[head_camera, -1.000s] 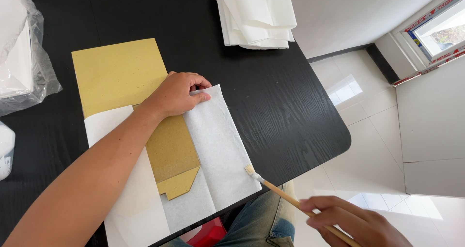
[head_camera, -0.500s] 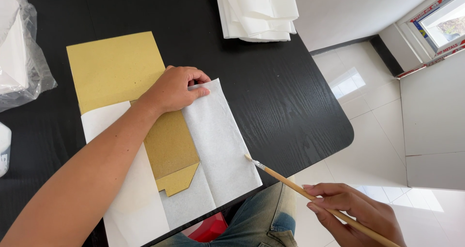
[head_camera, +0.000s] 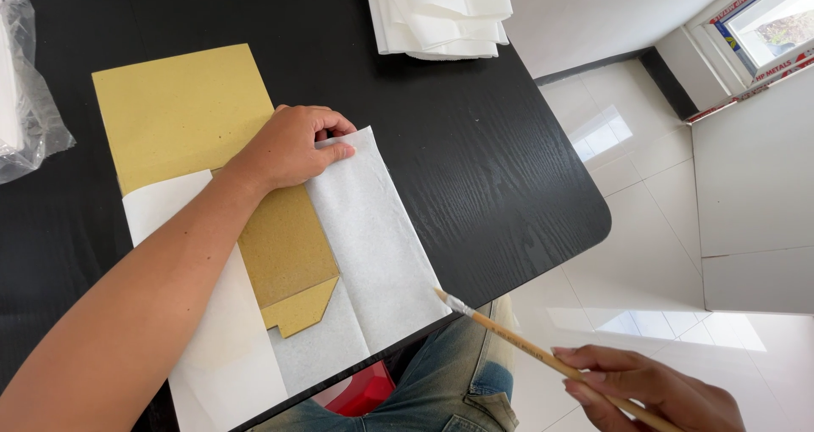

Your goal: The person applies white glue to the edges of a white paper sheet using a brush, then folds the paper over a yellow cardboard piece. They smooth the paper and fold the corners to secure the attachment.

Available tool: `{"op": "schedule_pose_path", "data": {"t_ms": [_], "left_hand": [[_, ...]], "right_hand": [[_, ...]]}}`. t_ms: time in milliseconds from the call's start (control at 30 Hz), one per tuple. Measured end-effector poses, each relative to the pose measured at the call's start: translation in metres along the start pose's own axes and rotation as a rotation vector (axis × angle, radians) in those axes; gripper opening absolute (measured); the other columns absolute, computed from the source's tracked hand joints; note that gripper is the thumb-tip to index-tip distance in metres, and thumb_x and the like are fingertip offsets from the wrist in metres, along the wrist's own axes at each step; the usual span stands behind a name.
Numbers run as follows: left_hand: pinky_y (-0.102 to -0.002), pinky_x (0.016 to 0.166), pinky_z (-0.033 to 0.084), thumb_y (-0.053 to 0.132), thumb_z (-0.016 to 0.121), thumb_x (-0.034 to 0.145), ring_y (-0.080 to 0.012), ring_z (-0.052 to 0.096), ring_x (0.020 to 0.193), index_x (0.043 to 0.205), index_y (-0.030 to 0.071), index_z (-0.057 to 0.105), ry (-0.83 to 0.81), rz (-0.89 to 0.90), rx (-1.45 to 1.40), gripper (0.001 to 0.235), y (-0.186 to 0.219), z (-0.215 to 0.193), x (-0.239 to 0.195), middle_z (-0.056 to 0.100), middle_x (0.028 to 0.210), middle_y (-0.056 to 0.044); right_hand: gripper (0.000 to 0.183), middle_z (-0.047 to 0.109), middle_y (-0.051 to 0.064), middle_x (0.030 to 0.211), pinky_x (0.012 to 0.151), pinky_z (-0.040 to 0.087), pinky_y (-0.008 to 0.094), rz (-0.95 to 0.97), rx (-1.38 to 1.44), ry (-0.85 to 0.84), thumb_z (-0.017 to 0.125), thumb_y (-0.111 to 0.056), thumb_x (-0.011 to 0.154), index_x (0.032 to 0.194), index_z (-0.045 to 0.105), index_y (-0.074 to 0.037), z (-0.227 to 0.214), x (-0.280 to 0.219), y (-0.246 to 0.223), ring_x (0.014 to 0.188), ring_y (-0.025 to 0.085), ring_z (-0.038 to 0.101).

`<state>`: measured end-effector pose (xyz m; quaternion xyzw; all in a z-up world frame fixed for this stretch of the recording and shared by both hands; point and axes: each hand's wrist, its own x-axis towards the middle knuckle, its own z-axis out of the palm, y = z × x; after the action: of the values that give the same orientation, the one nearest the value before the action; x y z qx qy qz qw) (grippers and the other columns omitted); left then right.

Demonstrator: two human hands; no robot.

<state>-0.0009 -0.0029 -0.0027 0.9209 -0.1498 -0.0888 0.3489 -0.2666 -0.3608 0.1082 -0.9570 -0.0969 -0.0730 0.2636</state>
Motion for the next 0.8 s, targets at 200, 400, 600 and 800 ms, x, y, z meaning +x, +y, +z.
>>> {"op": "schedule_pose_path", "data": {"t_ms": [200, 400, 600, 800], "left_hand": [[-0.033, 0.087, 0.042, 0.029, 0.075, 0.09, -0.0153, 0.057, 0.082, 0.11, 0.022, 0.078, 0.009, -0.007, -0.027, 0.022, 0.0, -0.002, 0.0, 0.074, 0.1, 0.007], [-0.031, 0.082, 0.043, 0.028, 0.075, 0.09, -0.0146, 0.054, 0.077, 0.11, 0.021, 0.078, 0.004, -0.022, -0.041, 0.021, 0.0, -0.001, -0.001, 0.072, 0.095, 0.006], [-0.034, 0.097, 0.036, 0.03, 0.076, 0.09, -0.0146, 0.055, 0.081, 0.11, 0.023, 0.078, 0.006, -0.008, -0.019, 0.021, -0.004, 0.002, 0.001, 0.073, 0.1, 0.009], [-0.032, 0.089, 0.041, 0.03, 0.075, 0.09, -0.0148, 0.055, 0.08, 0.11, 0.021, 0.078, 0.017, -0.013, -0.027, 0.022, -0.002, 0.0, 0.0, 0.074, 0.1, 0.008]], "right_hand": [[0.017, 0.084, 0.003, 0.09, 0.065, 0.066, 0.019, -0.081, 0.039, 0.125, 0.084, -0.018, 0.072, 0.076, 0.068, -0.012, 0.014, 0.011, -0.008, 0.078, 0.013, 0.087], [0.021, 0.084, 0.005, 0.079, 0.059, 0.064, 0.017, -0.013, 0.017, 0.141, 0.085, -0.016, 0.071, 0.066, 0.065, -0.011, 0.01, 0.003, -0.006, 0.065, 0.01, 0.085], [0.022, 0.085, 0.005, 0.088, 0.057, 0.06, 0.014, 0.077, 0.068, 0.154, 0.082, -0.014, 0.073, 0.066, 0.061, -0.015, 0.006, -0.001, -0.004, 0.079, 0.01, 0.087], [0.018, 0.082, 0.002, 0.083, 0.054, 0.059, 0.016, -0.037, 0.077, 0.215, 0.082, -0.014, 0.075, 0.074, 0.064, -0.014, 0.021, 0.003, 0.002, 0.083, 0.014, 0.086]]}}
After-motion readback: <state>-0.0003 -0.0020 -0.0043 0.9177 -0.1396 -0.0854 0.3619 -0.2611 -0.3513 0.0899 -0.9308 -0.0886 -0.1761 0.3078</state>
